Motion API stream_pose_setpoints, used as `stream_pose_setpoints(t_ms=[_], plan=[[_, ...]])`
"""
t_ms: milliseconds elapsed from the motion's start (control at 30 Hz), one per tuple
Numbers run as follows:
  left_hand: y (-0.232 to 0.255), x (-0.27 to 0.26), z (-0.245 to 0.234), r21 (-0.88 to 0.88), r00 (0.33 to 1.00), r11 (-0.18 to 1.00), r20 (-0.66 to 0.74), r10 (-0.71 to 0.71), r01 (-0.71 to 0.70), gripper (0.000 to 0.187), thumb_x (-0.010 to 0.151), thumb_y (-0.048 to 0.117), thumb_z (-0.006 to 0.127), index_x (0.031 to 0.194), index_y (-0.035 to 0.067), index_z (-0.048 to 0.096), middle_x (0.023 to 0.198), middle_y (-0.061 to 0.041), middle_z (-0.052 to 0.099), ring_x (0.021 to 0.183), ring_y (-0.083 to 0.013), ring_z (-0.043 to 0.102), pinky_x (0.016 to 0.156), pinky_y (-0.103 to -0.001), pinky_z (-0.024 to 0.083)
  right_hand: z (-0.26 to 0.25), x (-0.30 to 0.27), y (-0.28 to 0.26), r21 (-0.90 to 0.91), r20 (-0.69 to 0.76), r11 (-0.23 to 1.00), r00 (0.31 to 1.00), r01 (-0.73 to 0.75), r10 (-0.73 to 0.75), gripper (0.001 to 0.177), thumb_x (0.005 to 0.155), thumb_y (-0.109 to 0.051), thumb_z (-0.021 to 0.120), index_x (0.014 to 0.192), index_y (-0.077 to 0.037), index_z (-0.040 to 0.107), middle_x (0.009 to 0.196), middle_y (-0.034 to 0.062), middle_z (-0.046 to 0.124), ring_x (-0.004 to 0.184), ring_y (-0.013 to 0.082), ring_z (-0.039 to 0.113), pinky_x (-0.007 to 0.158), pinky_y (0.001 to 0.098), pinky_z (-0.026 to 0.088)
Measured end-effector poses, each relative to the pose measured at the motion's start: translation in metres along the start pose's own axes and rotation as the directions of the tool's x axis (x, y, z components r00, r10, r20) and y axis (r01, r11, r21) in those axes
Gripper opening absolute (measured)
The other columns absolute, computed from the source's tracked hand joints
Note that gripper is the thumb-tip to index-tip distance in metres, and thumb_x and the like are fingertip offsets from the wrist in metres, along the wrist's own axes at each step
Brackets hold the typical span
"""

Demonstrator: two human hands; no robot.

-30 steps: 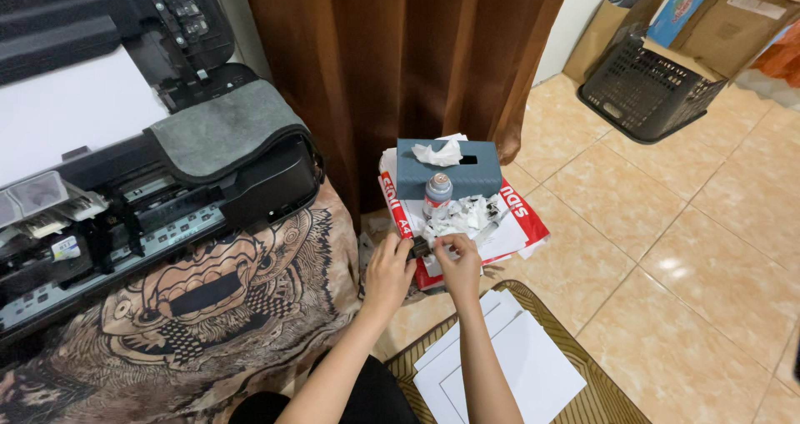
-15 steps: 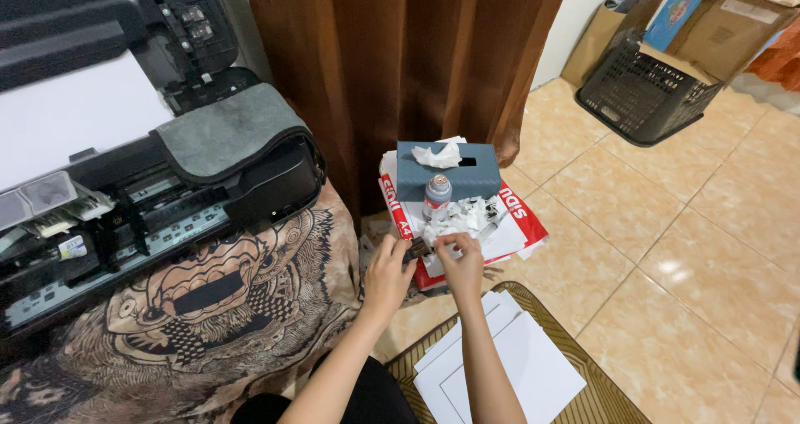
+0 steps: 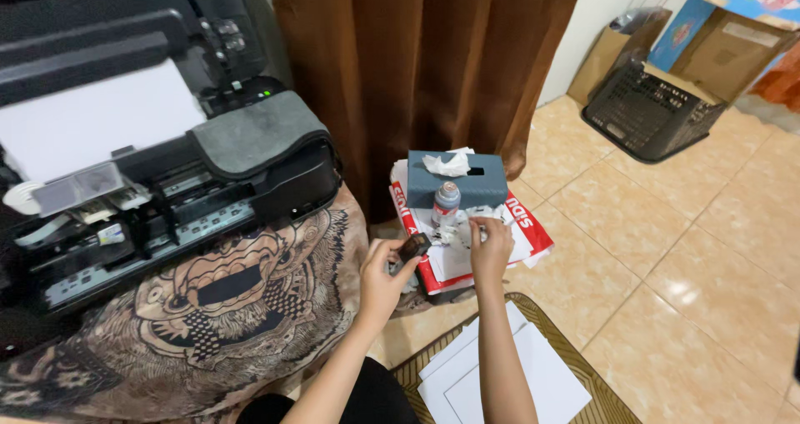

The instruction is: The person cleans the interior of an inkjet printer using a tissue and a spray can. They remove and wipe the ink cartridges, spray the interior, and wipe the print head and surrounding areas before reinserting the cartridges and closing the printer.

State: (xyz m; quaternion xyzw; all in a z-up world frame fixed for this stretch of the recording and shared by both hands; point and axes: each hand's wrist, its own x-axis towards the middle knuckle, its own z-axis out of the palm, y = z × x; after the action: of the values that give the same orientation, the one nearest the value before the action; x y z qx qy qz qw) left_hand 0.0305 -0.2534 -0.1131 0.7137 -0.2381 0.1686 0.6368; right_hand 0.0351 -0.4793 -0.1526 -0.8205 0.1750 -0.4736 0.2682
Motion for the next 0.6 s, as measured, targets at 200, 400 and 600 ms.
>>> stream_pose_setpoints(t_ms=[200, 400, 600], plan=[[0.014, -0.001, -0.014, -0.193, 1.0, 0.981, -0.003, 0.012, -0.013, 0.031, 0.082, 0.005, 0.083, 0.108, 0.0, 0.066, 0.1, -0.004, 0.068, 0.093, -0.0131, 0.066, 0.084, -0.026, 0.052, 0.0, -0.016, -0.015, -0.041, 0.0, 0.995, 0.996, 0.089, -0.089, 0.009, 0.094, -0.017, 0.071, 0.097, -0.009, 0.073, 0.099, 0.0114, 0.068, 0.096, 0.0351, 0.06, 0.086, 0.0468, 0.045], [0.026, -0.008, -0.039, -0.415, 0.991, 0.902, -0.005, -0.131, 0.117, 0.036, 0.084, 0.001, 0.081, 0.116, 0.0, 0.067, 0.106, -0.003, 0.07, 0.09, -0.011, 0.061, 0.082, -0.025, 0.051, -0.011, -0.022, -0.054, 0.088, 0.058, 0.99, 0.991, 0.114, -0.119, 0.01, 0.092, -0.012, 0.069, 0.099, -0.007, 0.072, 0.098, 0.0141, 0.066, 0.096, 0.0356, 0.06, 0.086, 0.0457, 0.047], [0.037, -0.01, -0.082, -0.722, 0.979, 0.687, -0.066, -0.194, 0.088, 0.038, 0.09, -0.005, 0.071, 0.126, -0.001, 0.06, 0.115, -0.006, 0.07, 0.106, -0.0136, 0.066, 0.095, -0.027, 0.051, -0.021, -0.051, -0.13, 0.456, 0.268, 0.89, 0.958, -0.029, -0.106, 0.012, 0.096, -0.01, 0.067, 0.106, -0.005, 0.073, 0.092, 0.0074, 0.071, 0.087, 0.0193, 0.066, 0.083, 0.0325, 0.052]])
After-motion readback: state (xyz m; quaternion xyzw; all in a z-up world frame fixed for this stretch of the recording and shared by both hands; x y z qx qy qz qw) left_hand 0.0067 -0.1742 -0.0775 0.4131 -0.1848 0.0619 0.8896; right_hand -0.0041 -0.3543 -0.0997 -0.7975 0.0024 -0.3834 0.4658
